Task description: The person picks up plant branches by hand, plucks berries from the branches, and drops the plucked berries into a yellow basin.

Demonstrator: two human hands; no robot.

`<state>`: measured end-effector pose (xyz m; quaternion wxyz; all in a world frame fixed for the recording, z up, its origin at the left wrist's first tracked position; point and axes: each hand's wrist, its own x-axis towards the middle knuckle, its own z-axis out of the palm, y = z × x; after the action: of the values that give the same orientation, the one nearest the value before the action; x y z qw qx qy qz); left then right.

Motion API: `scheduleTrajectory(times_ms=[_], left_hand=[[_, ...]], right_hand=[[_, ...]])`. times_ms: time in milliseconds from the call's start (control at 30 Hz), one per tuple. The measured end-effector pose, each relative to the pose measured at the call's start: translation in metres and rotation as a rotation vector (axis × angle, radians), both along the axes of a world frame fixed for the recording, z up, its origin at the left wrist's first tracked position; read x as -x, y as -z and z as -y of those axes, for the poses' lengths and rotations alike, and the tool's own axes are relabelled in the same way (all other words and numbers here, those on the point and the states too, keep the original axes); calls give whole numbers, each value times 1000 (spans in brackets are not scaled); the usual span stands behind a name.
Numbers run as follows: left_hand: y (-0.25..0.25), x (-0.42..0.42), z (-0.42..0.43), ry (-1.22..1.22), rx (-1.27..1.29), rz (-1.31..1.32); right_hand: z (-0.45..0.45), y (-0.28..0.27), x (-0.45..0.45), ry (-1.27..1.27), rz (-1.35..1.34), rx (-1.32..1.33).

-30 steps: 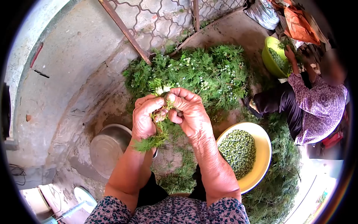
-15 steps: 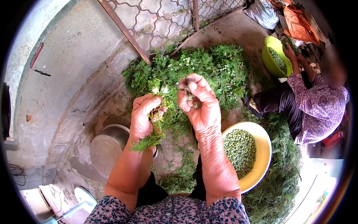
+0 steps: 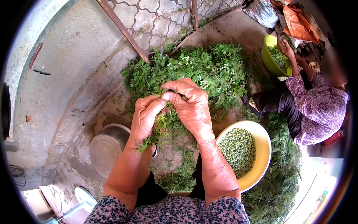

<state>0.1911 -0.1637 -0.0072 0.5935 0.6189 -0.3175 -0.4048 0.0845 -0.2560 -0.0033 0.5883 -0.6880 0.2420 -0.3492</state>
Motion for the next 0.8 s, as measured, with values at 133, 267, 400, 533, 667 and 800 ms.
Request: scheduleTrajectory(times_ms=[133, 267, 400, 533, 667, 800], left_hand=[[-4, 9, 3, -42, 80, -114], [-1, 8, 5, -103, 127, -217], [0, 13, -8, -66, 153, -339], [11, 19, -22, -35, 235, -461], [9, 23, -37, 47, 316, -567], [-9, 37, -50, 180, 373, -614]], right_hand=[[-8, 3, -5, 147, 6, -122], [-11, -7, -8, 146, 48, -630], [-1, 2, 1, 116, 450, -861], [-6, -11, 16, -44, 598, -920], [-19, -18, 30, -146, 643, -992], [-43, -28, 60, -286, 550, -994]])
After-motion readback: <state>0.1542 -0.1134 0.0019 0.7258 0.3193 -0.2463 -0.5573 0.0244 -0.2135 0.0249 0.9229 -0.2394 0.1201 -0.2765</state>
